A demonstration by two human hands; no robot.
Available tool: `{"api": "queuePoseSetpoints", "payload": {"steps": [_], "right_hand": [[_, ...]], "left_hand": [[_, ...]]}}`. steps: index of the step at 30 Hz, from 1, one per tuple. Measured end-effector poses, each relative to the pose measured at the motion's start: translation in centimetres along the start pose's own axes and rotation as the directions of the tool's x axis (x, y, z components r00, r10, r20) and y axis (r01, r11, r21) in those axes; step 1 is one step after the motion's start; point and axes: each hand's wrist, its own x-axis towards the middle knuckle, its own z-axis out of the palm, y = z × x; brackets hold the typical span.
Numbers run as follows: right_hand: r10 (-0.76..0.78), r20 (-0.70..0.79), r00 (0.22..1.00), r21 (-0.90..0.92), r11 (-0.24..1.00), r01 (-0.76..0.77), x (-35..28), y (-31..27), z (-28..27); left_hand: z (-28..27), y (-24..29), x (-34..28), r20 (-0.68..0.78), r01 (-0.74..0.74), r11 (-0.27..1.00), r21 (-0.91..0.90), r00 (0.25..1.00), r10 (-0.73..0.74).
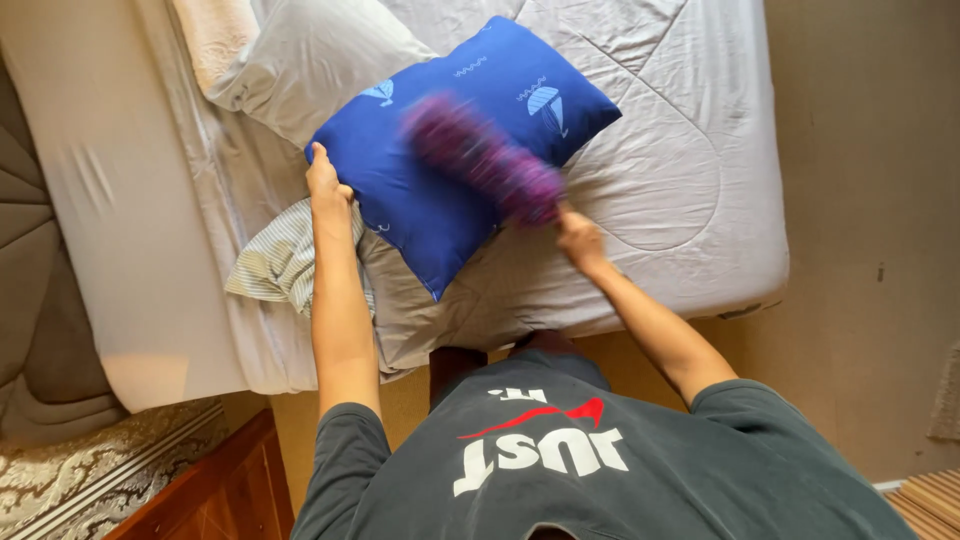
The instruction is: The person removes a blue pillow from a pillowcase, dusts it with a purple duster, and places it on a chair. They then remove a second pillow from its case, dust it, and place it on the chair. Finally, the person folds the removed pillowcases on the bed.
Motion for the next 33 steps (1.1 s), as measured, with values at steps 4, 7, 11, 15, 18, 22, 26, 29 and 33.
{"api": "queuePoseSetpoints", "payload": {"steps": [4, 7, 11, 15, 18, 22, 26, 29, 33], "right_hand": [[0.754, 0.277, 0.595, -0.218, 0.653, -0.725, 2.0, 8.2, 1.5], [0.7, 0.048, 0.713, 0.043, 0.711, -0.702, 6.2, 4.4, 1.8], [0.142, 0.026, 0.99, -0.008, 0.99, -0.142, 10.1, -8.4, -0.2], [0.005, 0.203, 0.979, -0.24, 0.97, 0.045, 13.7, -7.6, -0.7], [0.501, 0.219, 0.837, -0.21, 0.862, -0.461, 15.0, 10.2, 4.6], [0.614, 0.153, 0.774, -0.292, 0.776, -0.559, 18.9, 5.7, 2.3], [0.123, 0.118, 0.985, -0.211, 0.973, -0.097, 16.2, -9.8, -1.9], [-0.053, 0.192, 0.98, -0.055, 0.996, 0.065, 13.5, -13.2, -5.0], [-0.343, 0.203, 0.917, -0.649, 0.654, 0.388, 11.2, 8.1, 1.4]], "left_hand": [[-2.1, -0.8, -2.6, -0.01, -0.037, 0.998, 0.045, 0.999, 0.038], [-1.6, -2.7, -2.6, -0.012, -0.124, 0.99, 0.073, 0.992, 0.126], [-4.5, -6.7, 5.3, 0.052, -0.528, 0.694, 0.49, 0.812, 0.581], [-5.2, -3.5, -3.7, 0.066, -0.574, 0.659, 0.485, 0.776, 0.628], [-7.9, -4.3, -4.1, 0.061, -0.562, 0.657, 0.502, 0.781, 0.622], [-6.8, -4.9, -4.9, 0.176, -0.619, 0.592, 0.516, 0.753, 0.634], [-4.4, -2.8, -9.3, 0.134, -0.653, 0.571, 0.497, 0.708, 0.694], [-4.0, -2.7, -10.0, 0.146, -0.68, 0.558, 0.475, 0.687, 0.712], [-2.4, -2.0, -12.2, 0.225, -0.779, 0.42, 0.465, 0.563, 0.795]]}}
